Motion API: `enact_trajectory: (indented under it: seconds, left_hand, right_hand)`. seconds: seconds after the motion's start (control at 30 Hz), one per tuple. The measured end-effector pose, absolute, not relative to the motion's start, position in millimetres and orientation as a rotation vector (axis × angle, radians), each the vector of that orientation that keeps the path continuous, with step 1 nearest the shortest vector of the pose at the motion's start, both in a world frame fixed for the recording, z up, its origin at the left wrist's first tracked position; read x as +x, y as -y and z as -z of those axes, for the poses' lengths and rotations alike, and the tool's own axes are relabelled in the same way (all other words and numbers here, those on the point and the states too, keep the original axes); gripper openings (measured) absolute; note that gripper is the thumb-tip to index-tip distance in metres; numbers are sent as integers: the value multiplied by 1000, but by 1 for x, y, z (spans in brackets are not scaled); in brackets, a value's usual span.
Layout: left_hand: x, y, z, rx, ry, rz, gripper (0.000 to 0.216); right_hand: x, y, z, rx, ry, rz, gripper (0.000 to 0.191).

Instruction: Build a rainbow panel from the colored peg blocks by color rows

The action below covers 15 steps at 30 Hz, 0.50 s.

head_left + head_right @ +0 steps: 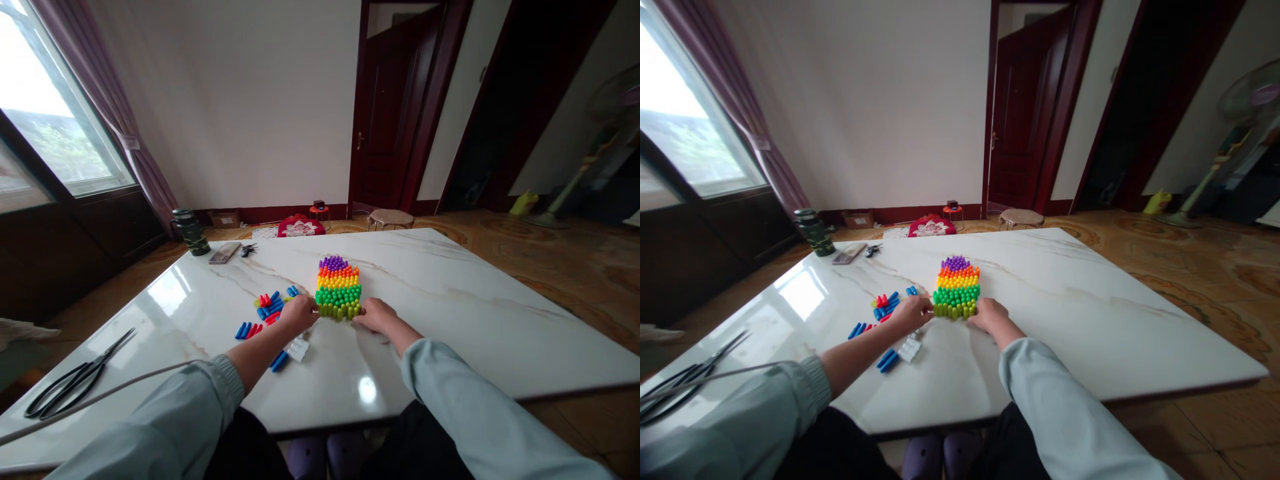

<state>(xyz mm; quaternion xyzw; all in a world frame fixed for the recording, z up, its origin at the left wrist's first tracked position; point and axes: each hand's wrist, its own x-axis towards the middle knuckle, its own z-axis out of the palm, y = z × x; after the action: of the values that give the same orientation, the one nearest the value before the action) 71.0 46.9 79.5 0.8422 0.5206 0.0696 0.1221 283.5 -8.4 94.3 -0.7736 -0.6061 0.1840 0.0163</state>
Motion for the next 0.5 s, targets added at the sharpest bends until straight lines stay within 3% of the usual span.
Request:
enact_trajectory:
  seconds: [0.17, 0.33, 0.5]
  left_hand:
    - [67, -46, -82, 2422, -1513, -223, 21]
    - [39, -61, -90, 2355, -1695, -369, 23]
    - [-18, -80, -86, 2227, -1953, -474, 38]
  right_hand:
    - [286, 9, -92, -2352, 1869, -602, 21]
    - [303, 4, -83, -2343, 1839, -832, 30]
    - [317, 2, -87, -2252, 1831, -672, 23]
